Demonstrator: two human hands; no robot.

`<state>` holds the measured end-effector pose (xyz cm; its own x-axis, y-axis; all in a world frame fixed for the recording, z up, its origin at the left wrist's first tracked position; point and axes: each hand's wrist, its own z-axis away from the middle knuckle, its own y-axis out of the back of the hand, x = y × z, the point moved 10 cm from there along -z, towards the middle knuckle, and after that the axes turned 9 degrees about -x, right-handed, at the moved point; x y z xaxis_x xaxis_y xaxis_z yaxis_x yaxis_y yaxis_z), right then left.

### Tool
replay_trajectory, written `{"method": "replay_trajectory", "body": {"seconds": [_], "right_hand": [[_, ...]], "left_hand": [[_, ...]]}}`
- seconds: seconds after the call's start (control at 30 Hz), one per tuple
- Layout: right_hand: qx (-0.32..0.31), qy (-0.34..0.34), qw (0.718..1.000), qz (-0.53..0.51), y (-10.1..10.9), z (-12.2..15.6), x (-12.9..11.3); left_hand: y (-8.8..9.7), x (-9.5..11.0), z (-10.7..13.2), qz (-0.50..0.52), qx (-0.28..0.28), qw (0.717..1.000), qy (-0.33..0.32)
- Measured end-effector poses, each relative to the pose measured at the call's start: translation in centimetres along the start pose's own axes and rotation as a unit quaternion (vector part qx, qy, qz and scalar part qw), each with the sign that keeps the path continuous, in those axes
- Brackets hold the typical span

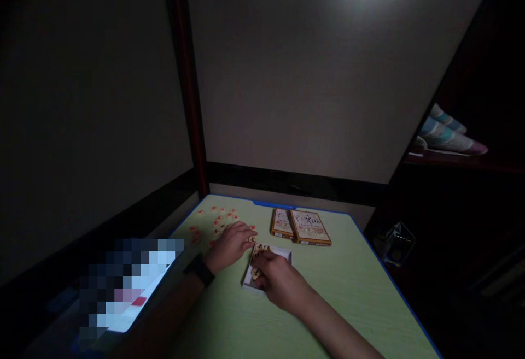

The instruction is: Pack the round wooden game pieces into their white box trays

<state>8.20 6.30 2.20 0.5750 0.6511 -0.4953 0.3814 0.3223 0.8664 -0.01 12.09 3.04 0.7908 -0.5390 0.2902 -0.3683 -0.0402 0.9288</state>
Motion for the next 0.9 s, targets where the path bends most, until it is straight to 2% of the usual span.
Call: {"method": "replay_trajectory", "body": {"seconds": [0.17, 0.47, 0.63, 0.73, 0.83, 0.9], "right_hand": [[0.015, -0.012, 1.0, -0.003, 0.4, -0.1, -0.5], [0.032, -0.038, 0.999, 0.002, 0.6, -0.3, -0.4], [0.041, -0.025, 0.999, 0.01, 0.7, 0.0, -0.5], [0.068, -0.009, 0.998, 0.0, 1.5, 0.3, -0.1], [0.109, -0.014, 0.994, 0.005, 2.7, 0.6, 0.7], [0.137, -0.018, 0.99, 0.016, 3.4, 0.8, 1.1]], "left_hand": [[-0.2, 0.7, 0.4, -0.002, 0.0, 0.999, -0.033], [-0.1, 1.1, 0.4, -0.004, -0.014, 0.999, -0.03], [0.4, 1.0, 0.5, 0.006, 0.007, 0.999, -0.032], [1.3, 0.5, 0.3, 0.015, 0.026, 1.0, -0.004], [2.5, -0.2, 0.2, 0.08, 0.052, 0.995, 0.028], [2.5, -0.5, 0.1, 0.175, 0.051, 0.982, 0.04]]}}
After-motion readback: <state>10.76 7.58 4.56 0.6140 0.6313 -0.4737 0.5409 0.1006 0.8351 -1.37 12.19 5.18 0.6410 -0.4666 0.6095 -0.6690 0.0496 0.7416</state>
